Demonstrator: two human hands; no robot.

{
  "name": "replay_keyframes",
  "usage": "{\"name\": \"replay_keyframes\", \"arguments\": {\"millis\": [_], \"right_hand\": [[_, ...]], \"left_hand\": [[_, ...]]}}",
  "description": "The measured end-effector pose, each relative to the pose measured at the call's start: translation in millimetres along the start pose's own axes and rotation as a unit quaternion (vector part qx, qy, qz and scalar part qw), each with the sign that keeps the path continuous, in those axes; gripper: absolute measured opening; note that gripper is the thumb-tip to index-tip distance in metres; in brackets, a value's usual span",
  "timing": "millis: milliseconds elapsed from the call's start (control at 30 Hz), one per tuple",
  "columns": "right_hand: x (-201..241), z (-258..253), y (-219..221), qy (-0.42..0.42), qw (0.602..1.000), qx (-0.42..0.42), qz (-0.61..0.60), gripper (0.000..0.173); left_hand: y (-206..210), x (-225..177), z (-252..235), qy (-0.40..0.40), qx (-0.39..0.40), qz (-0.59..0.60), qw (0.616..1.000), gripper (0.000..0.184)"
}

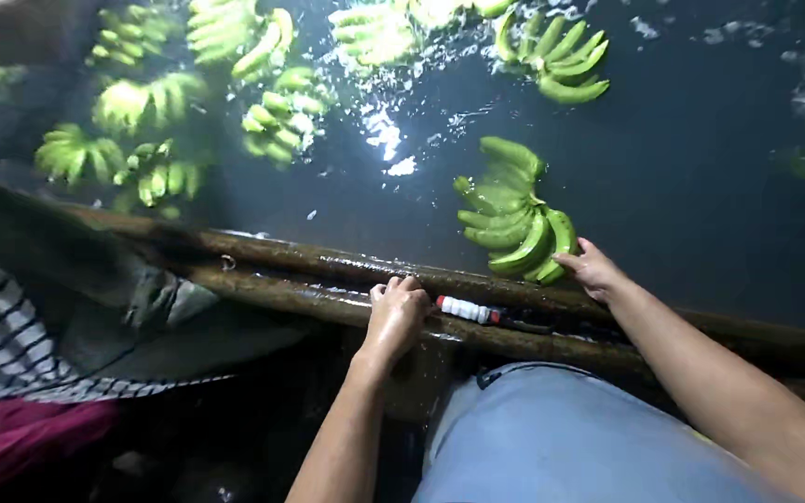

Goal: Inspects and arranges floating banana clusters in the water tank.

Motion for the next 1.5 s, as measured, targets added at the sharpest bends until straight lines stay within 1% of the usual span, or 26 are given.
{"name": "replay_keyframes", "arguments": {"millis": [67,100,167,200,233,300,367,400,433,500,567,600,667,733,800,833,867,933,967,1000,1067,1167,1233,1300,1333,1500], "right_hand": [[-1.6,-1.6,-1.9,-0.007,1.000,0.000,-0.003,0.079],[-1.1,-1.4,-2.9,-0.011,1.000,0.002,0.003,0.080],[4.5,2.3,-5.5,-0.019,1.000,-0.004,0.022,0.080],[7.9,4.3,-6.6,-0.022,0.999,-0.007,0.032,0.080],[10.3,5.7,-7.7,-0.021,0.999,-0.011,0.043,0.082],[14.1,4.9,-10.0,-0.013,0.998,-0.014,0.064,0.085],[15.8,-2.8,-12.4,-0.004,0.997,-0.004,0.071,0.083],[17.3,-7.5,-13.6,0.000,0.997,0.004,0.076,0.081],[19.4,-12.8,-15.0,0.003,0.997,0.010,0.081,0.076],[25.9,-26.0,-17.5,0.000,0.996,0.017,0.091,0.068],[37.4,-40.4,-19.6,-0.020,0.995,0.016,0.099,0.061],[43.3,-47.9,-19.9,-0.035,0.993,0.016,0.111,0.059],[50.3,-62.4,-19.2,-0.055,0.987,0.023,0.151,0.061],[50.0,-71.2,-17.0,-0.046,0.981,0.030,0.187,0.062],[50.7,-74.1,-16.3,-0.033,0.977,0.035,0.207,0.062],[52.2,-74.2,-16.2,-0.033,0.976,0.036,0.214,0.062],[52.4,-74.4,-16.2,-0.034,0.975,0.038,0.215,0.062],[48.9,-76.0,-14.4,-0.032,0.975,0.038,0.215,0.063],[47.5,-75.4,-12.4,-0.027,0.976,0.038,0.213,0.063],[46.8,-72.8,-9.2,-0.019,0.977,0.039,0.208,0.062],[48.0,-64.1,0.1,-0.002,0.980,0.045,0.196,0.062],[46.5,-48.5,19.8,0.013,0.982,0.060,0.179,0.064],[42.2,-36.6,33.8,0.018,0.985,0.071,0.155,0.064],[35.7,-25.5,46.5,0.029,0.990,0.073,0.118,0.062],[31.4,-21.1,51.3,0.037,0.992,0.068,0.095,0.061],[17.7,-8.8,61.8,0.063,0.997,0.051,0.003,0.058]], "left_hand": [[-4.2,-3.7,0.7,0.015,-0.022,-0.012,1.000,0.017],[-11.3,-3.2,2.7,0.011,-0.046,0.013,0.999,0.019],[-34.3,-3.9,7.8,0.003,-0.116,0.112,0.987,0.020],[-45.3,-11.0,11.1,0.011,-0.128,0.164,0.978,0.020],[-53.1,-25.7,15.3,0.032,-0.112,0.212,0.970,0.019],[-53.2,-71.0,25.7,0.101,0.001,0.303,0.948,0.017],[-35.3,-114.7,38.8,0.157,0.157,0.348,0.911,0.017],[-24.6,-127.2,43.5,0.171,0.224,0.354,0.891,0.017],[-16.3,-131.4,44.8,0.176,0.271,0.363,0.874,0.018],[-8.3,-126.7,43.1,0.174,0.327,0.401,0.838,0.018],[-9.1,-117.4,40.0,0.171,0.358,0.448,0.801,0.018],[-11.6,-113.0,37.2,0.175,0.369,0.472,0.781,0.018],[-12.8,-104.8,29.1,0.173,0.398,0.514,0.740,0.024],[-3.5,-101.8,22.2,0.125,0.430,0.547,0.707,0.029],[12.3,-100.9,18.0,0.068,0.447,0.562,0.692,0.029],[19.3,-96.7,14.5,0.031,0.435,0.563,0.702,0.028],[25.0,-88.0,9.1,-0.018,0.402,0.552,0.731,0.026],[28.0,-63.1,-4.2,-0.118,0.305,0.500,0.802,0.017],[25.4,-52.7,-10.6,-0.155,0.259,0.472,0.828,0.013],[21.5,-45.8,-16.9,-0.178,0.218,0.453,0.846,0.012],[10.4,-44.4,-30.7,-0.178,0.155,0.429,0.872,0.017],[-4.4,-52.8,-58.3,-0.108,0.067,0.359,0.925,0.024],[-4.3,-50.8,-76.4,-0.091,0.028,0.309,0.946,0.033],[-3.7,-45.4,-88.5,-0.113,0.031,0.273,0.955,0.051],[-3.0,-42.1,-92.1,-0.127,0.036,0.258,0.957,0.056],[-1.6,-25.1,-101.8,-0.167,0.057,0.222,0.959,0.053]]}}
Point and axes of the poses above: each hand's wrist, its own z-axis away from the middle knuckle, its own y-axis out of the palm, x = y × z, the point moved 10 cm from there along -z, towards the middle knuckle, and after that the axes turned 7 degrees about -x, right-handed, at the moved point
